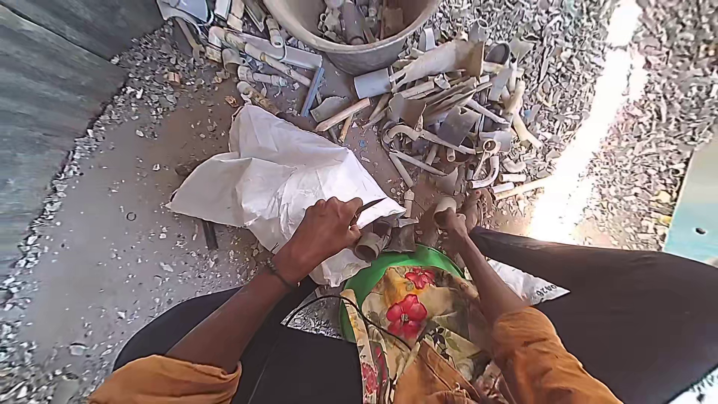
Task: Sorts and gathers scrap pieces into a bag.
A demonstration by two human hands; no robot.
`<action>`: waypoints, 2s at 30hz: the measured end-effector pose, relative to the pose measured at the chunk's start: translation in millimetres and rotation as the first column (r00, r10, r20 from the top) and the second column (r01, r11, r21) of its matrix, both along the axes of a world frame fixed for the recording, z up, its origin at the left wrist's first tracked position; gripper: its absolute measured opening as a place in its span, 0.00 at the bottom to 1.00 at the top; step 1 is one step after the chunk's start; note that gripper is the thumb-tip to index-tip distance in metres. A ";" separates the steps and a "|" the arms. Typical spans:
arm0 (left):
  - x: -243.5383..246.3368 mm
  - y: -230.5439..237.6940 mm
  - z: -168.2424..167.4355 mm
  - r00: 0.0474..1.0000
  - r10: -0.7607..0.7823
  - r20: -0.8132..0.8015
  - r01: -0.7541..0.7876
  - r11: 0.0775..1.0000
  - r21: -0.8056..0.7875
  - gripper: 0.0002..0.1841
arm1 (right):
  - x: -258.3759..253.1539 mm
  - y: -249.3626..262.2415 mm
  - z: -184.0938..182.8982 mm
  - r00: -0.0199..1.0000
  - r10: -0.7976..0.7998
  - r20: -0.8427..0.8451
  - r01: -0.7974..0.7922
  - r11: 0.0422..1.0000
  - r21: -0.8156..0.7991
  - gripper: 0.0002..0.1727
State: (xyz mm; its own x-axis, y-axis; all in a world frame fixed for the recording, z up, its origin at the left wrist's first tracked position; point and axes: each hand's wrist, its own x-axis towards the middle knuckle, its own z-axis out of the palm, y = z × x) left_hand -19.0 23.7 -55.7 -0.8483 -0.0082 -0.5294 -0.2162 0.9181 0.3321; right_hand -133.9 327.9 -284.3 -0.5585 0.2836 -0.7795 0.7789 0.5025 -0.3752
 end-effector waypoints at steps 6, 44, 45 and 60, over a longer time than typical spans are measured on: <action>-4.7 0.3 6.6 0.994 0.002 -0.107 -0.005 0.999 -0.033 0.08 | 78.4 -24.9 90.9 0.928 -0.295 0.230 0.345 0.911 -0.226 0.38; 5.3 -4.6 13.0 0.998 -0.016 -0.067 0.013 0.999 -0.038 0.07 | -23.5 -59.9 90.9 0.334 0.938 -0.087 -0.803 0.236 -0.547 0.17; 3.4 -3.3 13.5 0.996 -0.020 -0.082 0.016 0.999 -0.042 0.07 | -54.4 -36.7 90.7 0.521 0.852 -0.057 -0.769 0.440 -0.464 0.17; -35.4 5.9 14.8 0.990 -0.016 0.137 0.025 0.998 -0.065 0.11 | -145.5 -55.8 83.8 0.920 -0.343 -0.188 0.179 0.797 -0.577 0.19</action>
State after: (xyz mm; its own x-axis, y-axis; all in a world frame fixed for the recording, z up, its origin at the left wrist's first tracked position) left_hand -54.5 29.6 -41.0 -0.7684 -0.0302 -0.6392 -0.2361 0.9418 0.2393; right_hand -279.5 272.1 -200.6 -0.7343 0.0298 -0.6782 0.6763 -0.0539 -0.7346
